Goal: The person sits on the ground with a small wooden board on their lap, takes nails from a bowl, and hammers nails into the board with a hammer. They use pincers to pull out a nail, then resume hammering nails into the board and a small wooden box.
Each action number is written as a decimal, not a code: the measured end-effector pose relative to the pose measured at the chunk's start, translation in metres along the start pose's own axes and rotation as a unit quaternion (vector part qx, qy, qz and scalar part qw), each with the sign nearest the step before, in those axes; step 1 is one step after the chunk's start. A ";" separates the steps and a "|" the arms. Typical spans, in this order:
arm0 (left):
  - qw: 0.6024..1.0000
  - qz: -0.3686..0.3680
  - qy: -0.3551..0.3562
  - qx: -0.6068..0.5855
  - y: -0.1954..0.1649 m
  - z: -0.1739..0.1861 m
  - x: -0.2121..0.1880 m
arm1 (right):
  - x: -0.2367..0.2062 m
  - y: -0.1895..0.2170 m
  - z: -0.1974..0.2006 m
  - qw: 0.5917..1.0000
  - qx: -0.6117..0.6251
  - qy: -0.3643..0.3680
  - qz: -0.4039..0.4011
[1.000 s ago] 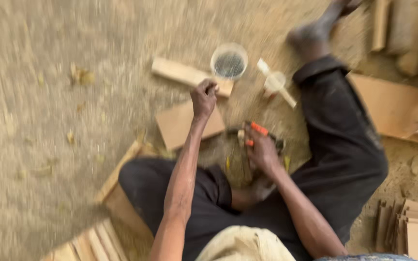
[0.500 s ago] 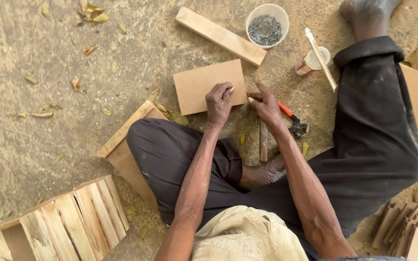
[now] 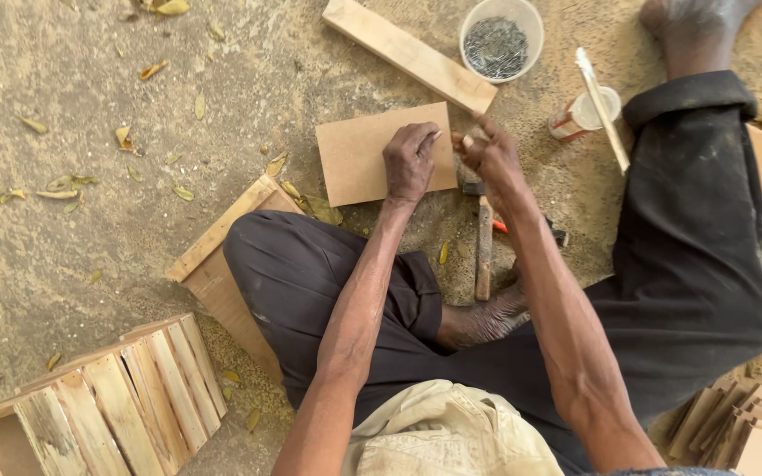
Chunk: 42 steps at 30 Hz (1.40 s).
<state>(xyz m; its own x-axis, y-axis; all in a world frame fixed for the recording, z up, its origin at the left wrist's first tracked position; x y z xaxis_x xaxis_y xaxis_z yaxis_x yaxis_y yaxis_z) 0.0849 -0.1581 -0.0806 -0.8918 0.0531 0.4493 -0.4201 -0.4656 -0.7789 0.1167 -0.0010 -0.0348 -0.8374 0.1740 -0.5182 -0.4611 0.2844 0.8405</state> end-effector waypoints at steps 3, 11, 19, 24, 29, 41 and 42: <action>1.000 0.026 0.010 -0.015 0.002 0.002 0.004 | 0.018 0.006 -0.010 0.998 0.056 -0.006 -0.001; 0.999 0.027 -0.008 -0.032 0.026 -0.015 0.003 | 0.037 0.016 -0.022 0.990 0.134 -0.029 -0.010; 1.000 0.001 -0.015 -0.008 0.036 -0.035 0.026 | 0.037 0.013 -0.011 0.991 0.132 -0.011 -0.019; 1.000 0.022 -0.005 -0.021 0.024 -0.027 0.024 | 0.041 0.010 -0.006 0.994 0.106 -0.023 -0.022; 0.999 0.017 0.012 -0.025 0.023 -0.029 0.023 | 0.042 0.009 -0.004 0.994 0.102 -0.024 -0.030; 0.999 0.016 0.033 -0.021 0.029 -0.032 0.021 | 0.040 0.013 -0.009 0.993 0.107 -0.031 -0.038; 0.999 0.011 0.035 -0.022 0.031 -0.033 0.021 | 0.041 0.013 -0.008 0.992 0.112 -0.034 -0.042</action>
<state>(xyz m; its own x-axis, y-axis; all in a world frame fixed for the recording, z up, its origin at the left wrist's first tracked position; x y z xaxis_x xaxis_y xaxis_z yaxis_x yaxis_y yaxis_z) 0.0478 -0.1422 -0.1098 -0.9101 0.1047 0.4009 -0.4051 -0.4288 -0.8075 0.0743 0.0018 -0.0439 -0.7732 0.2017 -0.6012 -0.4451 0.5025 0.7412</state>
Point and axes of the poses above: each hand's wrist, its own x-axis towards the middle knuckle, its own z-axis out of the back of the hand, y = z × x, the point moved 1 cm from there along x, towards the middle knuckle, and after that the axes turned 3 degrees about -y, right-handed, at the moved point
